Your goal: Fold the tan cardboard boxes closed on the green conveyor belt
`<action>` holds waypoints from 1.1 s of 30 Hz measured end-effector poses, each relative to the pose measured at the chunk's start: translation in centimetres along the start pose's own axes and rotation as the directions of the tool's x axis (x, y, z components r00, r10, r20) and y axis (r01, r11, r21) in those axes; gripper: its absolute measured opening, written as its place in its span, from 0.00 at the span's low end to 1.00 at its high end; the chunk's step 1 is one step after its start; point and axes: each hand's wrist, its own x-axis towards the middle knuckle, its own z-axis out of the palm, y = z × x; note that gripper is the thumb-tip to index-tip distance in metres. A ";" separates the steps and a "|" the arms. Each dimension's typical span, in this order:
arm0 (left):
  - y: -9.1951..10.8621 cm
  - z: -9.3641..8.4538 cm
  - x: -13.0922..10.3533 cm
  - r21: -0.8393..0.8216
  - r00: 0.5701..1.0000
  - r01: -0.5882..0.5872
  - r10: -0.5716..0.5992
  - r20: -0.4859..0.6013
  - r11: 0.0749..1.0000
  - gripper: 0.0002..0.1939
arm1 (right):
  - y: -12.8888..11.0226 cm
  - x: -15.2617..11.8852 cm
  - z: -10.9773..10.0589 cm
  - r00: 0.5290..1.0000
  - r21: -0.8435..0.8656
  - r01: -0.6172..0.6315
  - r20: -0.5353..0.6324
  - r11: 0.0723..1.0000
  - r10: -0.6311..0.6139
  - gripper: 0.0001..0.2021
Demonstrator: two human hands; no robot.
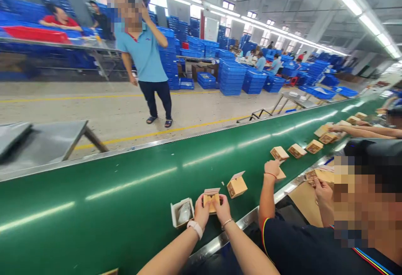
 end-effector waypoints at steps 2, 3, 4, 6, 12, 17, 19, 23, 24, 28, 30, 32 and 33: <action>0.9 1.4 -0.3 -0.145 0.991 0.125 -0.117 0.061 0.982 0.17 | -0.1 0.1 -1.0 0.998 -0.019 0.026 -0.059 0.999 -0.027 0.14; 1.4 2.2 -0.3 -0.192 0.984 0.172 -0.158 0.087 0.966 0.18 | -0.2 0.2 -1.5 0.995 -0.039 0.034 -0.091 0.999 -0.037 0.15; 1.9 3.0 -0.3 -0.221 0.978 0.200 -0.181 0.104 0.954 0.19 | -0.3 0.3 -2.1 0.993 -0.063 0.037 -0.112 0.997 -0.044 0.16; 2.5 4.4 -0.3 -0.238 0.976 0.205 -0.182 0.115 0.949 0.24 | -0.7 0.8 -3.3 0.990 -0.136 0.054 -0.118 0.989 -0.070 0.18; 1.3 4.4 -3.3 0.143 0.971 0.091 -0.120 0.206 0.986 0.37 | -3.3 0.5 -6.0 0.875 -0.436 0.343 -0.174 0.832 -0.452 0.21; 0.4 -1.6 -7.8 0.419 0.853 0.018 -0.233 0.467 0.908 0.11 | -5.5 -2.1 -5.2 0.867 -0.278 0.497 0.149 0.822 -0.475 0.12; 1.2 -3.9 -8.2 0.432 0.935 0.015 -0.166 0.313 0.902 0.09 | -6.0 -2.5 -4.0 0.883 -0.227 0.433 0.298 0.872 -0.362 0.14; 2.8 -6.1 -7.5 0.335 0.981 -0.155 0.104 0.164 0.930 0.10 | -6.3 -2.9 -2.3 0.885 -0.229 0.315 0.422 0.921 -0.198 0.19; 2.9 -6.3 -7.4 0.310 0.973 -0.219 0.185 0.135 0.925 0.13 | -6.1 -3.3 -2.3 0.879 -0.242 0.307 0.443 0.920 -0.177 0.17; 1.4 -7.4 -7.7 0.380 0.916 -0.335 0.392 -0.082 0.862 0.25 | -5.0 -5.5 -2.8 0.897 -0.314 0.314 0.408 0.896 -0.171 0.10; 0.5 -8.3 -7.7 0.448 0.891 -0.350 0.440 -0.111 0.823 0.28 | -4.5 -6.1 -2.9 0.936 -0.341 0.309 0.272 0.888 -0.221 0.14; 0.1 -9.1 -7.2 0.503 0.874 -0.381 0.480 -0.078 0.776 0.32 | -4.2 -5.8 -2.6 0.931 -0.335 0.350 0.226 0.875 -0.286 0.24; 0.1 -9.3 -6.9 0.524 0.868 -0.403 0.494 -0.040 0.751 0.32 | -4.2 -5.3 -2.3 0.908 -0.319 0.399 0.271 0.860 -0.321 0.28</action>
